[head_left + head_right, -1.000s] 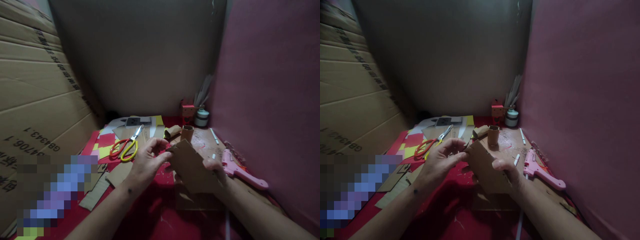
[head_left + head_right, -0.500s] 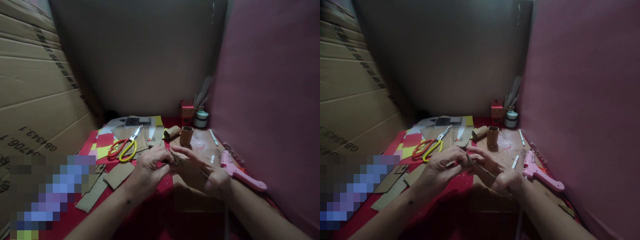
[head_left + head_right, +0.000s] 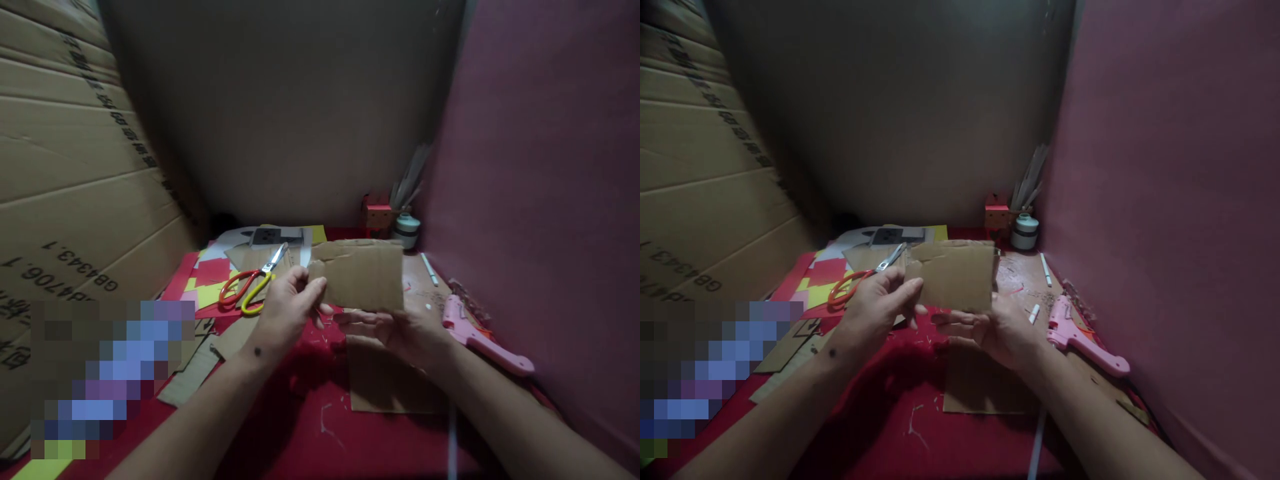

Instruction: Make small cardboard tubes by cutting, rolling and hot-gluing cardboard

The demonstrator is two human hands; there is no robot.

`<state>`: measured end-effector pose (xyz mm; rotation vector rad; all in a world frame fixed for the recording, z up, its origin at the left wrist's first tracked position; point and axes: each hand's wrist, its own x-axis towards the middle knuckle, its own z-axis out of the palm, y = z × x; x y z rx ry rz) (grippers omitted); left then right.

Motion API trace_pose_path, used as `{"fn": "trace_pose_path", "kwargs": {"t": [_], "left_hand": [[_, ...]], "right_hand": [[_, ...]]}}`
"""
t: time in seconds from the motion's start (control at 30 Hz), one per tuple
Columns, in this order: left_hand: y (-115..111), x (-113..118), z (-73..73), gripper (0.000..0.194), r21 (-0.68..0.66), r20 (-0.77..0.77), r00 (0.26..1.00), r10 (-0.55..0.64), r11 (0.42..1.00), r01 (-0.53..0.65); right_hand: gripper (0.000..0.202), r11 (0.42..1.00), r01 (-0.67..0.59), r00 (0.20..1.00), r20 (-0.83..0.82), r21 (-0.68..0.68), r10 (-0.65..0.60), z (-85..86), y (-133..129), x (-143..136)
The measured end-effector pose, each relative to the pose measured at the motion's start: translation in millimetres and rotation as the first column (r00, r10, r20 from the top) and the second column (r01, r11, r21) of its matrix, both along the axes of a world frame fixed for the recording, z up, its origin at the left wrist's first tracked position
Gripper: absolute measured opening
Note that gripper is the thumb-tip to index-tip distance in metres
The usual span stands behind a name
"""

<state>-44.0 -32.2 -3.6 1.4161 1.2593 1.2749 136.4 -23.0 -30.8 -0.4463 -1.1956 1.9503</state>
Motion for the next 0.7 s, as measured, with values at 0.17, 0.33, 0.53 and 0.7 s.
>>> {"fn": "trace_pose_path", "kwargs": {"t": [0.17, 0.33, 0.53, 0.7], "left_hand": [[6.7, 8.0, -9.4, 0.030, -0.182, 0.323, 0.946, -0.034, 0.979, 0.097], [3.0, 18.1, -15.5, 0.046, -0.241, 0.438, 0.875, -0.205, 0.911, 0.335], [2.2, 10.1, -11.7, 0.038, -0.227, 0.140, 0.936, -0.324, 0.909, 0.349], [-1.0, 5.9, -8.9, 0.029, 0.262, -0.415, 0.905, -0.095, 0.940, 0.219]], "right_hand": [[0.048, 0.962, 0.072, 0.993, 0.067, 0.263, -0.093, -3.0, -6.6, -11.4], [0.059, 0.935, 0.260, 0.965, -0.045, 0.242, -0.257, -10.4, -1.2, -10.4], [0.049, 0.939, 0.293, 0.952, -0.151, 0.178, -0.268, -17.2, 8.2, -11.0], [0.045, 0.930, 0.353, 0.936, -0.047, 0.100, -0.350, -12.8, 7.2, -12.5]]}}
